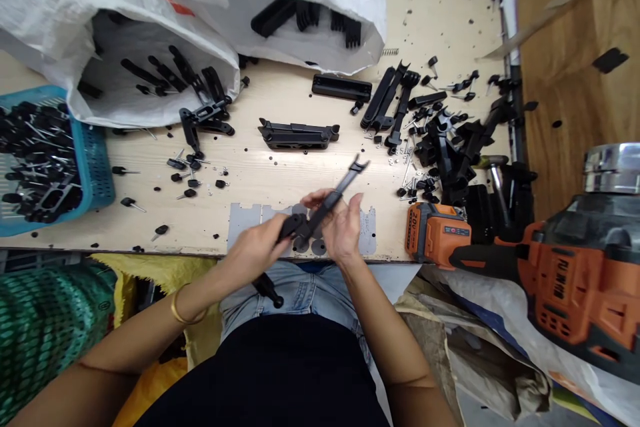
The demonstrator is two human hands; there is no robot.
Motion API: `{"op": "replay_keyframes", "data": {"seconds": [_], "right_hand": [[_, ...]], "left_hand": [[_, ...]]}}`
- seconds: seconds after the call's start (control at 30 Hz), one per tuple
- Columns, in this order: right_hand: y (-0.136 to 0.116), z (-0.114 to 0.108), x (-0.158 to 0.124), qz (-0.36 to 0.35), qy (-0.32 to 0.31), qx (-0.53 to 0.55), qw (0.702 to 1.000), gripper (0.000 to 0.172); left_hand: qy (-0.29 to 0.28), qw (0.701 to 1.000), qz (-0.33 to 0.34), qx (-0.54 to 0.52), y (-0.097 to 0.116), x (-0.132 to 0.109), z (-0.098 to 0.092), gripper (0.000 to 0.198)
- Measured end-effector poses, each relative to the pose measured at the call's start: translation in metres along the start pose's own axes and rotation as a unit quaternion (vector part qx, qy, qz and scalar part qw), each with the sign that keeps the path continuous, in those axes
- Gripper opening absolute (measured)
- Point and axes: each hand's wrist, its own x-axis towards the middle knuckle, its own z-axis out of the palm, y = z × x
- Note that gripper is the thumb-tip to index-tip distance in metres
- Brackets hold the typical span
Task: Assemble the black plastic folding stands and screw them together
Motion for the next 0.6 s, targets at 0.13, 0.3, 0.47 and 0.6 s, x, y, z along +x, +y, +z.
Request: {"op": "replay_keyframes", "data": {"seconds": [0.13,0.3,0.47,0.6], "right_hand": [[-0.005,0.017,0.043,0.009,-0.098,0.003,0.995,0.085],[0.01,0.031,0.07,-0.016,-0.049,-0.076,0.996,0.078],[0.009,-0.027,0.042,-0.176,0.225,-0.14,0.948,0.066],[-0.012,-0.043,0.042,-0.256,0.188,-0.242,0.917,0.047]], "left_hand": [[0.079,0.993,-0.082,0.038,-0.034,-0.006,-0.033,0.015],[0.119,0.983,-0.129,0.054,-0.049,-0.014,-0.044,0.018],[0.086,0.991,-0.09,0.045,-0.049,0.002,-0.032,0.019],[0.063,0.992,-0.007,0.112,-0.042,0.036,-0.023,0.02]]}}
